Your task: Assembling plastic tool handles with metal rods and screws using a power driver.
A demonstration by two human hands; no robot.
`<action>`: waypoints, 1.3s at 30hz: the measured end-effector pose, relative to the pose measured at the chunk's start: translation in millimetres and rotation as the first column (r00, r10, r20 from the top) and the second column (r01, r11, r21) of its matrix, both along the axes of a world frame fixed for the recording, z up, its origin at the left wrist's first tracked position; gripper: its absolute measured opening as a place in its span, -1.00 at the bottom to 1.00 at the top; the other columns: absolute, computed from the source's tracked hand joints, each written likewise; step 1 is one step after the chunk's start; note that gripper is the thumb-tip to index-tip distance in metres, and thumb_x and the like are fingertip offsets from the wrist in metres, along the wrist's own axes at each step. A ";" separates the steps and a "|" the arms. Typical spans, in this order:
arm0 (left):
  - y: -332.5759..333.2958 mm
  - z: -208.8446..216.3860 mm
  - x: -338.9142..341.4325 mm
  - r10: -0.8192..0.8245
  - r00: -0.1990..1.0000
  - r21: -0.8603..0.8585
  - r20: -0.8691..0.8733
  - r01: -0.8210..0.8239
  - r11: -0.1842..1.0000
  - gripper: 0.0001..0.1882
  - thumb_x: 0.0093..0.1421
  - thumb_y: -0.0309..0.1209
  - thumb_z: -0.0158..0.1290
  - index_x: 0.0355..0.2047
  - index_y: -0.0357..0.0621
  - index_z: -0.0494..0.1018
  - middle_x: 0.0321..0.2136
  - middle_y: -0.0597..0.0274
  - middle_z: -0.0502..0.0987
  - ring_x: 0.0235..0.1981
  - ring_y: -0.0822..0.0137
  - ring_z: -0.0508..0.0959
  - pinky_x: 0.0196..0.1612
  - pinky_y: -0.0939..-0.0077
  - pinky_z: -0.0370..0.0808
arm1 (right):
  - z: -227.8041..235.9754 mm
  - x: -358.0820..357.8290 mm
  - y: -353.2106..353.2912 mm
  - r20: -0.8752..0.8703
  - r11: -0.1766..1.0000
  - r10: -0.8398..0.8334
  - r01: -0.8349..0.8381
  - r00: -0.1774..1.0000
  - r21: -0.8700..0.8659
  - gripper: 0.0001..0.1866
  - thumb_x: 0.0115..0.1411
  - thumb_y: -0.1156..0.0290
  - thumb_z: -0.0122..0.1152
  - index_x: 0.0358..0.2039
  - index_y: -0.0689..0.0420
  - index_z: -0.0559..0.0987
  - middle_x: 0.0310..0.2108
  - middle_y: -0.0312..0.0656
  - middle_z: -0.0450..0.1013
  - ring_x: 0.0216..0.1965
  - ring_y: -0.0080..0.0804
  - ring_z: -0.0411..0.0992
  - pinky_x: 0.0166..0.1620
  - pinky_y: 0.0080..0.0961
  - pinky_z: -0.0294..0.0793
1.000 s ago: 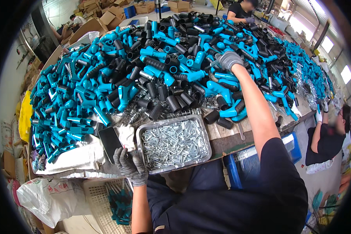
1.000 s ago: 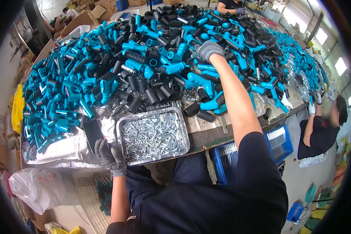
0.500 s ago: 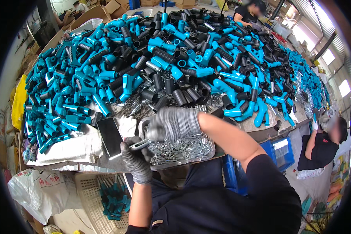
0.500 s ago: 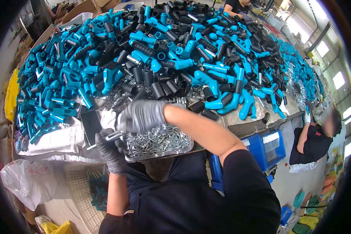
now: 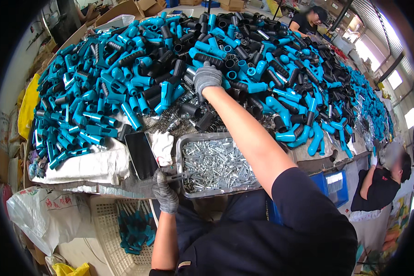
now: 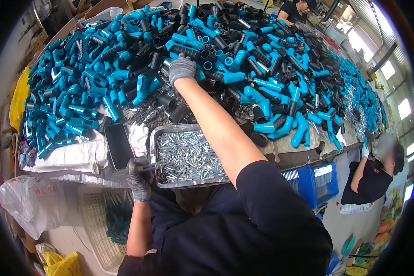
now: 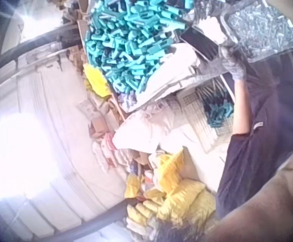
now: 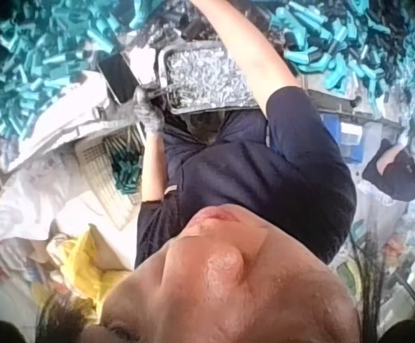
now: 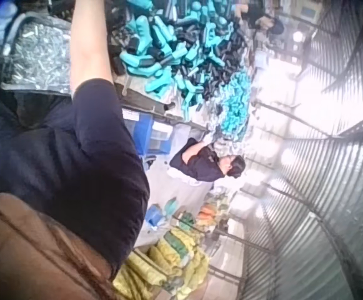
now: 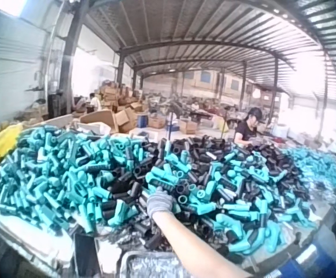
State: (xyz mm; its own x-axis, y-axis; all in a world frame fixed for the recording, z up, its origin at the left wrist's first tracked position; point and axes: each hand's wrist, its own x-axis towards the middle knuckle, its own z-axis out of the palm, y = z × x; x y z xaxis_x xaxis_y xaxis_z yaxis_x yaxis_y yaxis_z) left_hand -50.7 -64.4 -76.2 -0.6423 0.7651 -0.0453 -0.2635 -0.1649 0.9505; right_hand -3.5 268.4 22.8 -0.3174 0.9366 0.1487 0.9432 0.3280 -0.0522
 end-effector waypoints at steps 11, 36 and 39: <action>1.1 20.3 -2.2 -0.001 0.980 0.054 0.201 -0.010 0.998 -0.43 0.18 0.22 -0.09 -0.30 -0.10 0.35 -0.63 0.34 0.37 -0.68 0.49 0.34 -0.60 0.62 0.30 | 41.5 73.4 -109.8 -0.684 0.771 0.549 -0.607 0.480 0.194 -0.71 0.23 0.34 0.09 -0.07 0.14 0.34 -0.28 0.07 0.44 -0.23 0.05 0.44 -0.17 -0.25 0.43; -25.8 165.8 52.7 -0.418 0.835 0.105 -0.358 0.481 0.870 -0.50 0.12 -0.47 0.15 0.07 -0.22 0.30 -0.24 0.03 0.55 -0.28 0.31 0.58 -0.18 0.49 0.51 | -31.6 185.5 -277.5 -0.957 0.190 -0.274 -0.970 0.094 -0.150 -0.59 0.27 0.10 0.07 -0.03 0.15 0.40 -0.52 -0.32 0.37 -0.67 -0.66 0.26 -0.60 -0.66 0.24; -26.4 164.1 27.9 -0.504 0.630 -0.165 -0.591 0.517 0.840 -0.61 0.05 -0.47 0.20 -0.08 -0.24 0.45 -0.33 0.09 0.57 -0.26 0.34 0.58 -0.16 0.53 0.49 | -33.3 198.7 -278.7 -0.971 0.620 -0.012 -0.760 0.237 -0.194 -0.65 0.26 0.22 0.10 -0.04 0.16 0.40 -0.56 -0.25 0.40 -0.59 -0.58 0.31 -0.48 -0.58 0.34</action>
State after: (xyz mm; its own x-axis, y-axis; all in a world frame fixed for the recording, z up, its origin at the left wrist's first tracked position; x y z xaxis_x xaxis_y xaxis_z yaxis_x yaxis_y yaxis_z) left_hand -22.8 -90.8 87.8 -0.0347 0.9753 0.2182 0.2996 -0.1981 0.9333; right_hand 195.3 -10.3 -10.5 -0.6972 0.7015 0.1475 -0.0568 0.1511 -0.9869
